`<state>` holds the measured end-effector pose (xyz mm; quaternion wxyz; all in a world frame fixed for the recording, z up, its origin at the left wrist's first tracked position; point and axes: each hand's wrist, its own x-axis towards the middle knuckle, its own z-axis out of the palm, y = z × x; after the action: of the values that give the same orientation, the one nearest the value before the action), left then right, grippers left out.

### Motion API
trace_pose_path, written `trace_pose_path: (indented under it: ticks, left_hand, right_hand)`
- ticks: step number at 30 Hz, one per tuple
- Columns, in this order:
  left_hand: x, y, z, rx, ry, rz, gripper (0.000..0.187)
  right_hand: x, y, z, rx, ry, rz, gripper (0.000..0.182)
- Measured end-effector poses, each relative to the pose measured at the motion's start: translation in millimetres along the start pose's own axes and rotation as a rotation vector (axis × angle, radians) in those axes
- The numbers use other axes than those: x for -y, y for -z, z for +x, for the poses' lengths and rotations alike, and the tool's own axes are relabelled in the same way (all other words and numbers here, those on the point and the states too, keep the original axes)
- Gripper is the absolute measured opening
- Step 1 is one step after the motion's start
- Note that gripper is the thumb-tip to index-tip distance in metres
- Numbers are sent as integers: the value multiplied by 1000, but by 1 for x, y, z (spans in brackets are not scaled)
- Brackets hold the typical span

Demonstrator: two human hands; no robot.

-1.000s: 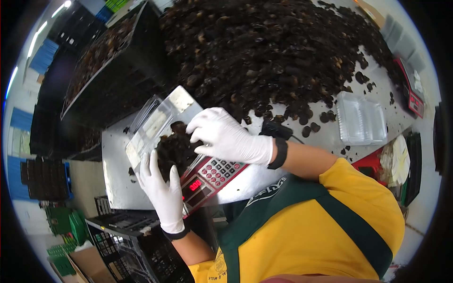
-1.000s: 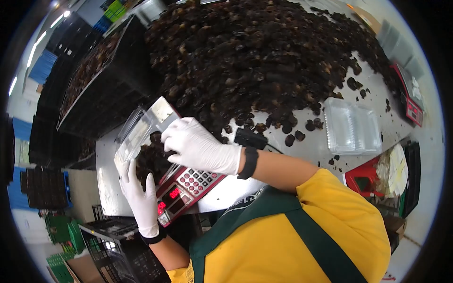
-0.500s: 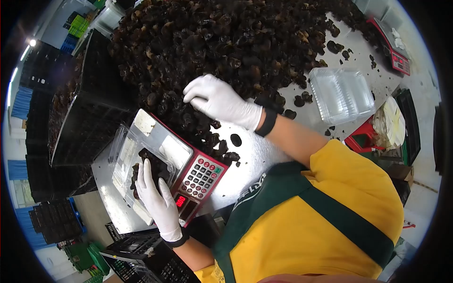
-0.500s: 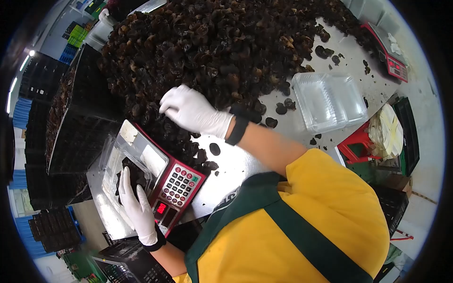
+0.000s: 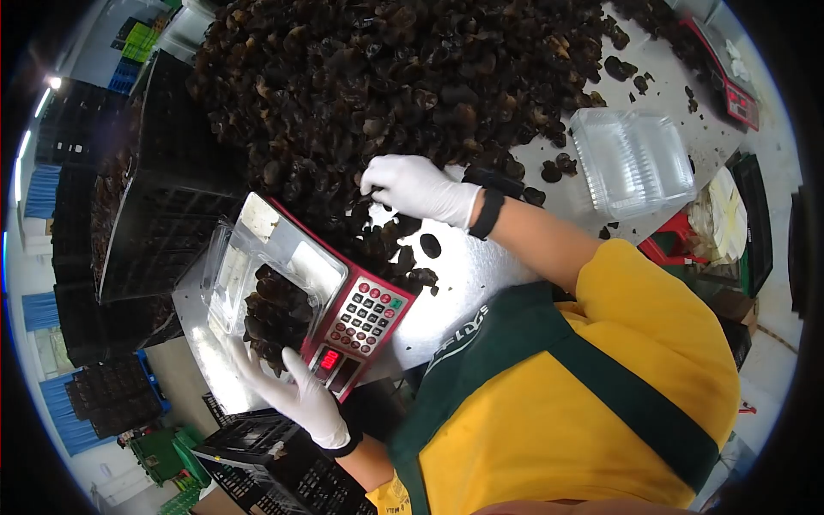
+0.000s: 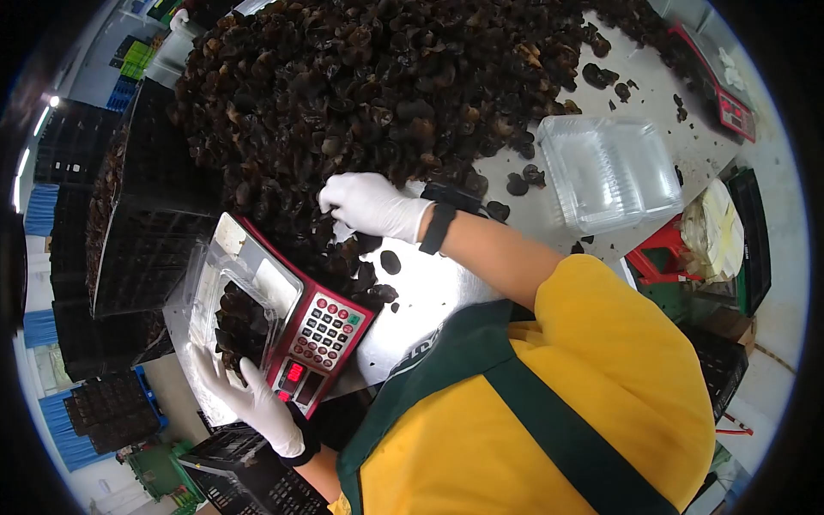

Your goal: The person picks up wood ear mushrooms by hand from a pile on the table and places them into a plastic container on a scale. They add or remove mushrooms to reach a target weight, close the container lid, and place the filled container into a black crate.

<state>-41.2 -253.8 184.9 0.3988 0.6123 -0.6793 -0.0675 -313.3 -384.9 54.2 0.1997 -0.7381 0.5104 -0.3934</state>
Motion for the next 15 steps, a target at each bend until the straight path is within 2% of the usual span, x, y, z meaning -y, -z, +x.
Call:
trace_pose_path:
  ticks: [1, 4, 8, 9, 10, 12, 13, 14, 15]
  left_hand:
    - [10, 3, -7, -59, 51, -59, 61]
    - [10, 11, -23, -141, 62, 63, 57]
    - [25, 22, -41, -156, 18, 95, 53]
    - [26, 25, -45, -159, 9, 110, 52]
    - [27, 27, -48, -162, -1, 126, 52]
    - [23, 28, -51, -170, 4, 144, 50]
    - [24, 28, -52, -174, 10, 136, 50]
    - [24, 28, -53, -179, 14, 127, 50]
    - [24, 29, -54, -185, -3, 132, 49]
  right_hand:
    - [-3, 9, -5, -5, -59, -21, 14]
    - [3, 34, -17, -22, -171, -70, 16]
    - [18, 38, -28, 6, -72, -186, 15]
    - [28, 39, -28, 100, -50, -231, 17]
    - [34, 33, -28, 241, -22, -231, 26]
    - [47, 19, -39, 365, 104, -165, 44]
    - [55, 17, -44, 499, 138, -292, 59]
    - [51, 3, -52, 397, 267, -409, 48]
    - [40, -7, -55, 353, 246, -377, 41]
